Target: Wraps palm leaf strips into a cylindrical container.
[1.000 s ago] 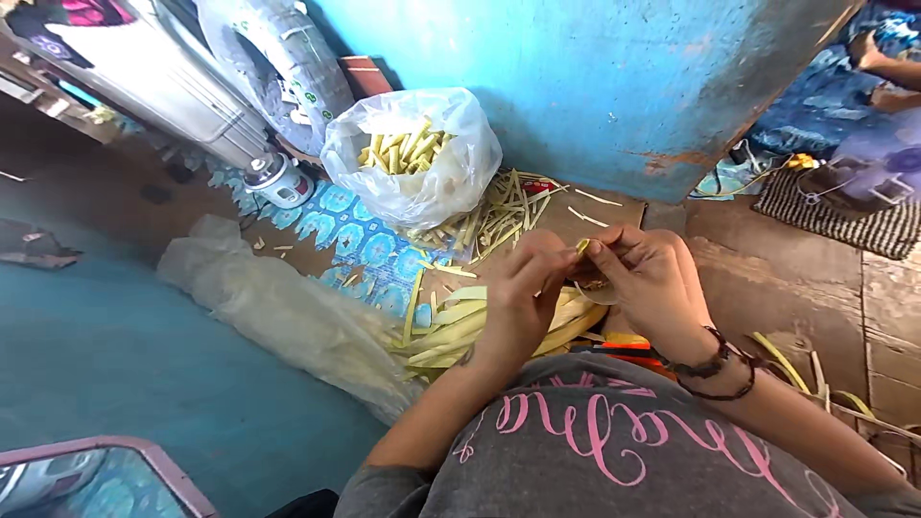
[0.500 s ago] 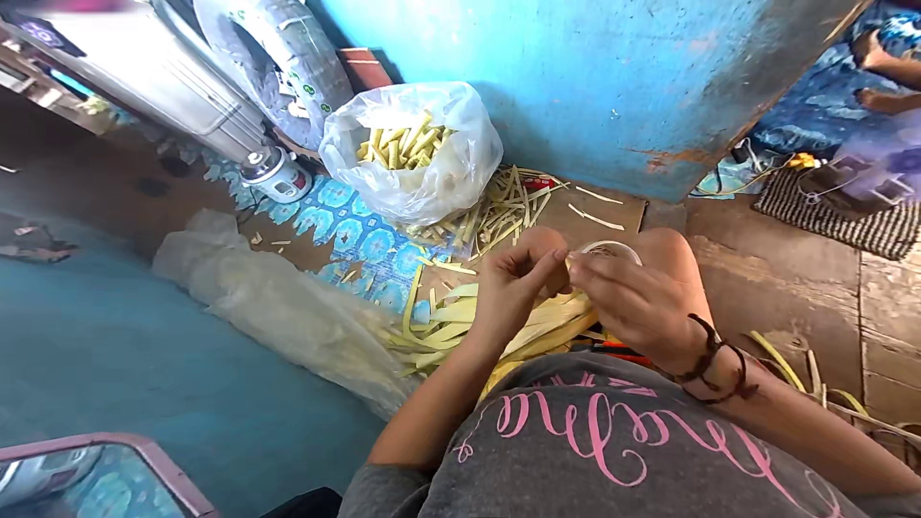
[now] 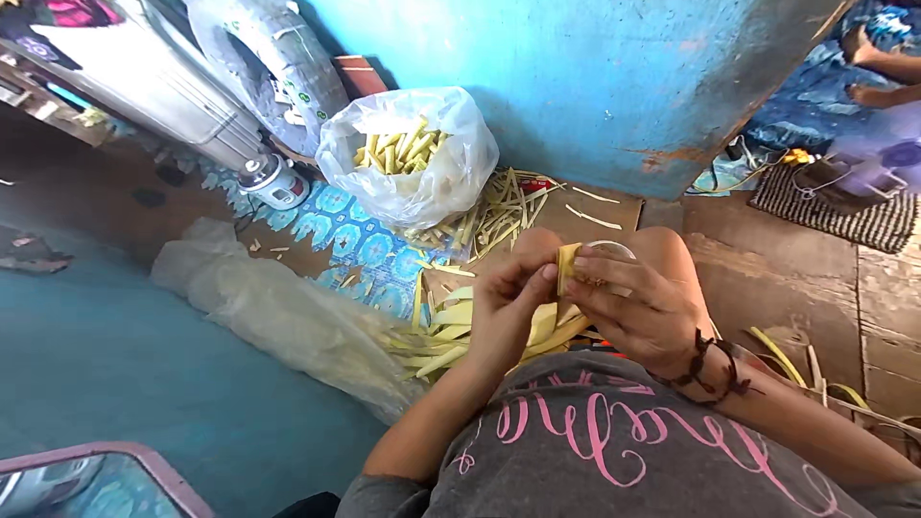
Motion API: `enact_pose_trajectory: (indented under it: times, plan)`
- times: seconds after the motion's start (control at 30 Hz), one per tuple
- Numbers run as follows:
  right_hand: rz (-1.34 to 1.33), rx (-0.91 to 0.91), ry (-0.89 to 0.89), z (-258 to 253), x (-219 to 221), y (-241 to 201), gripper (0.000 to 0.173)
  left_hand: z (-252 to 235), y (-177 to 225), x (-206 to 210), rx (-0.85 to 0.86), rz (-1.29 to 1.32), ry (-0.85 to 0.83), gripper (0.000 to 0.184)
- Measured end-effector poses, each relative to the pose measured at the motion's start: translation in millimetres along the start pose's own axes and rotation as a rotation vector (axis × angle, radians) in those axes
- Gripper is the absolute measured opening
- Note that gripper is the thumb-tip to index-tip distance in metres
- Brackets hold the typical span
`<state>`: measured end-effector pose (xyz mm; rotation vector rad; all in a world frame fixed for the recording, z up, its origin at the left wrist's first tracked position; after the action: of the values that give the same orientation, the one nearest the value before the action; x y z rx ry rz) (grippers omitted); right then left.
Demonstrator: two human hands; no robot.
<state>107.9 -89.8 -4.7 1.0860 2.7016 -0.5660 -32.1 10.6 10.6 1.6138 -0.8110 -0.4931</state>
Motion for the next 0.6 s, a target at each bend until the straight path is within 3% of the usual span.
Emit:
enact_pose_trajectory:
  times: [0.07, 0.13, 0.2, 0.27, 0.33, 0.4, 0.5, 0.6]
  plan:
    - [-0.049, 0.023, 0.004, -3, 0, -1, 0.011, -2, -2, 3, -0.283, 0.256, -0.149, 0.026]
    - [-0.14, 0.117, 0.059, -8, 1, -2, 0.007, -5, -8, 3, -0.382, 0.309, -0.235, 0.026]
    - [-0.206, 0.233, 0.129, -17, -3, -3, 0.006, -11, -11, -3, -0.241, 0.157, -0.211, 0.011]
    - [-0.241, 0.357, 0.153, -23, -8, -1, 0.018, -13, -8, -8, -0.005, -0.091, -0.148, 0.018]
    - [-0.376, 0.597, 0.143, -26, -10, 5, 0.027, -9, -1, -9, 0.204, -0.34, -0.12, 0.021]
    - [-0.634, 0.927, 0.165, -28, -11, 14, 0.02, -5, 4, -7, 0.319, -0.488, -0.112, 0.022]
    - [-0.951, 1.266, 0.117, -19, -6, 19, 0.01, -5, -3, -7, 0.339, -0.526, -0.091, 0.012]
    - [-0.9, 1.278, -0.133, -8, -12, 21, 0.028, -9, -8, -9, 0.198, -0.62, -0.148, 0.019]
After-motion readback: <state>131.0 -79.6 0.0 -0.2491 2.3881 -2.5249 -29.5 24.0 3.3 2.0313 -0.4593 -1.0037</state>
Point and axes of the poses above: each hand's wrist, its own z-axis away from the middle knuckle, its own x-axis out of the palm, y = z × x, the point moved 2 cm from there along -z, towards the middle knuckle, and after that the axes turned 10 degrees about -z, right-handed, at the moved point
